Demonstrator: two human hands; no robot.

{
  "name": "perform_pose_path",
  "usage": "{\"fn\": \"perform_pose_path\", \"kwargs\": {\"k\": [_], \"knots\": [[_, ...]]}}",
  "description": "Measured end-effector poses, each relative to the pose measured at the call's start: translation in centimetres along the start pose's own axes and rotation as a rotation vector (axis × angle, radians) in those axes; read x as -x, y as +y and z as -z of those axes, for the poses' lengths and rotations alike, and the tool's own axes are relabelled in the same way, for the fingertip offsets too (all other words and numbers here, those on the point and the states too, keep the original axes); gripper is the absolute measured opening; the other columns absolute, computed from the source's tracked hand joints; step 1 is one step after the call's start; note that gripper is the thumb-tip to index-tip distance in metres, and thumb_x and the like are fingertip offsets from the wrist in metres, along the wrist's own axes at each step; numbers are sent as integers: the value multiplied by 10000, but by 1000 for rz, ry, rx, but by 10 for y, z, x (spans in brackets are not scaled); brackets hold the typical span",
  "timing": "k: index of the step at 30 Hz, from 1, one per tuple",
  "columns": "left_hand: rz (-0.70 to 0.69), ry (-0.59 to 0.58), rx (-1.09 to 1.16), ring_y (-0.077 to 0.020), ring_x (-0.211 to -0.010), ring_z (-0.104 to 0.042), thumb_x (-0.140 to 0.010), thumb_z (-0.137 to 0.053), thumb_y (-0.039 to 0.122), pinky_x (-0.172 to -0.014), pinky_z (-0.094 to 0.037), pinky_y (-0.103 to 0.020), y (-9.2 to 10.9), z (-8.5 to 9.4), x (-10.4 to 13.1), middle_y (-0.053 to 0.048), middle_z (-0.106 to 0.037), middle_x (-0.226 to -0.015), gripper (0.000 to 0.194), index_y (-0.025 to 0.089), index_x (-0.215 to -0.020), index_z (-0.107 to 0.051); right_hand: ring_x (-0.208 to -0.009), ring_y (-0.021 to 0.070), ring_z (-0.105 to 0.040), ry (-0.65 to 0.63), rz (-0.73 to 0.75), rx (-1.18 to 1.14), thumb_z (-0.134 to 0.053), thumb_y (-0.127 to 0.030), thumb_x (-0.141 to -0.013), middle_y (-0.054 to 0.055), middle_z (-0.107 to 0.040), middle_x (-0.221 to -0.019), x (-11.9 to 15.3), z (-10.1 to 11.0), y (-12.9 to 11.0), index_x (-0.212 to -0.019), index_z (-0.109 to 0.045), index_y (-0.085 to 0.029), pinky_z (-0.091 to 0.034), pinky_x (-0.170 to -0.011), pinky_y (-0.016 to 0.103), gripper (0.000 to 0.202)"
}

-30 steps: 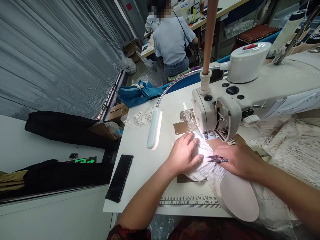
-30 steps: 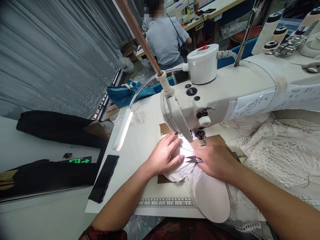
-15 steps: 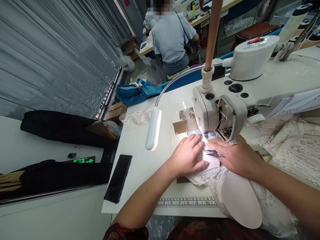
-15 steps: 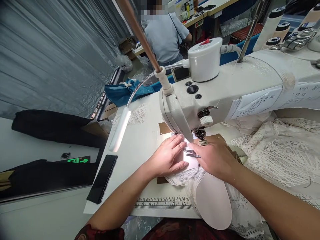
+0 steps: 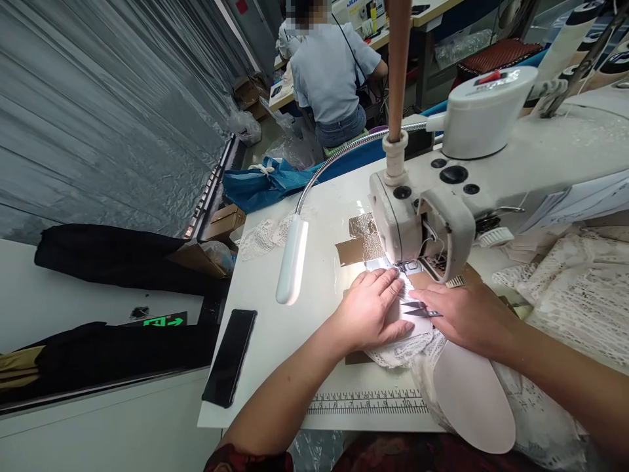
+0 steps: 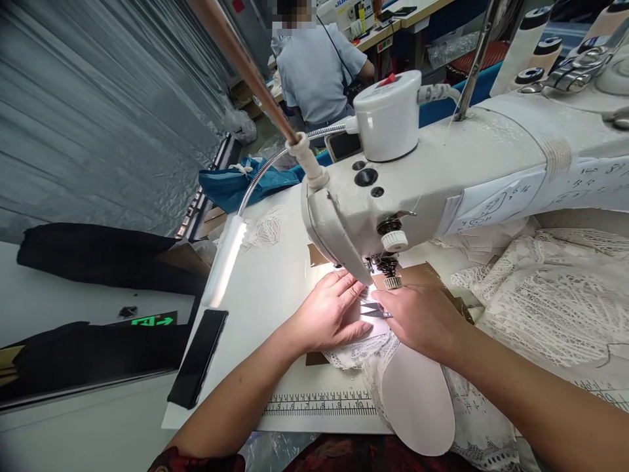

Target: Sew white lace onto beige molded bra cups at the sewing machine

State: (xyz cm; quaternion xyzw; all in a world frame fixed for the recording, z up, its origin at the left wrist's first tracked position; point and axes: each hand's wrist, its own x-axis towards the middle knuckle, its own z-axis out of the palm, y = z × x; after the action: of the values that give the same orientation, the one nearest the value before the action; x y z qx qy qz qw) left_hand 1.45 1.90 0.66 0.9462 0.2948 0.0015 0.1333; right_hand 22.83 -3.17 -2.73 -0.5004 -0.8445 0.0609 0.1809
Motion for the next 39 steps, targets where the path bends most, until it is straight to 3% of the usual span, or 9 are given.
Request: {"fn": "perform_pose_path", "kwargs": {"k": [10,19,22,26,34,39], "knots": [[-37,-61,-15,-342,-1308,-452,-852,-559,554,-1107,-351,-481,-6,8,-4,-182,-492,-1431,633,116,-1309,-545,-631,182,-590,-40,-68,-48,-477,-192,-835,35,-734,-826,-2,0,-1,-1006,-695,-248,-316,-535,290,283],[-74,-31,-89,-350,-1305,-443,-832,-498,300,-1062,-341,-535,0,16,2,-176,-497,-1435,564,103,-1360,-506,-666,187,-592,-38,-37,-74,-463,-187,-838,28,-713,-796,-2,3,-1,-1035,-683,-253,-335,-565,300,303],[-76,-10,-79,-352,-1284,-457,-903,-440,368,-1052,-341,-549,4,10,4,-183,-505,-1426,532,91,-1350,-516,-655,179,-594,-40,-32,-73,-464,-183,-834,22,-708,-779,-2,3,-1,-1019,-687,-243,-335,-569,300,295],[-73,6,-64,-365,-1311,-429,-917,-422,561,-1092,-290,-575,2,3,6,-180,-478,-1455,670,83,-1383,-481,-633,172,-593,-35,-22,-80,-469,-194,-836,15,-696,-750,-2,3,-1,-1020,-687,-241,-326,-553,296,289],[-70,27,-52,-349,-1356,-406,-902,-438,509,-1127,-247,-579,-8,0,8,-172,-458,-1476,655,76,-1391,-482,-712,190,-633,-44,-70,-42,-480,-206,-837,35,-725,-833,0,-4,0,-1096,-679,-259,-380,-569,279,331],[-74,64,-83,-354,-1319,-441,-861,-457,389,-1107,-270,-584,-10,0,8,-173,-487,-1453,600,67,-1365,-508,-697,191,-646,-17,-37,28,-479,-187,-813,38,-744,-915,0,-5,1,-1070,-696,-258,-373,-526,277,345]]}}
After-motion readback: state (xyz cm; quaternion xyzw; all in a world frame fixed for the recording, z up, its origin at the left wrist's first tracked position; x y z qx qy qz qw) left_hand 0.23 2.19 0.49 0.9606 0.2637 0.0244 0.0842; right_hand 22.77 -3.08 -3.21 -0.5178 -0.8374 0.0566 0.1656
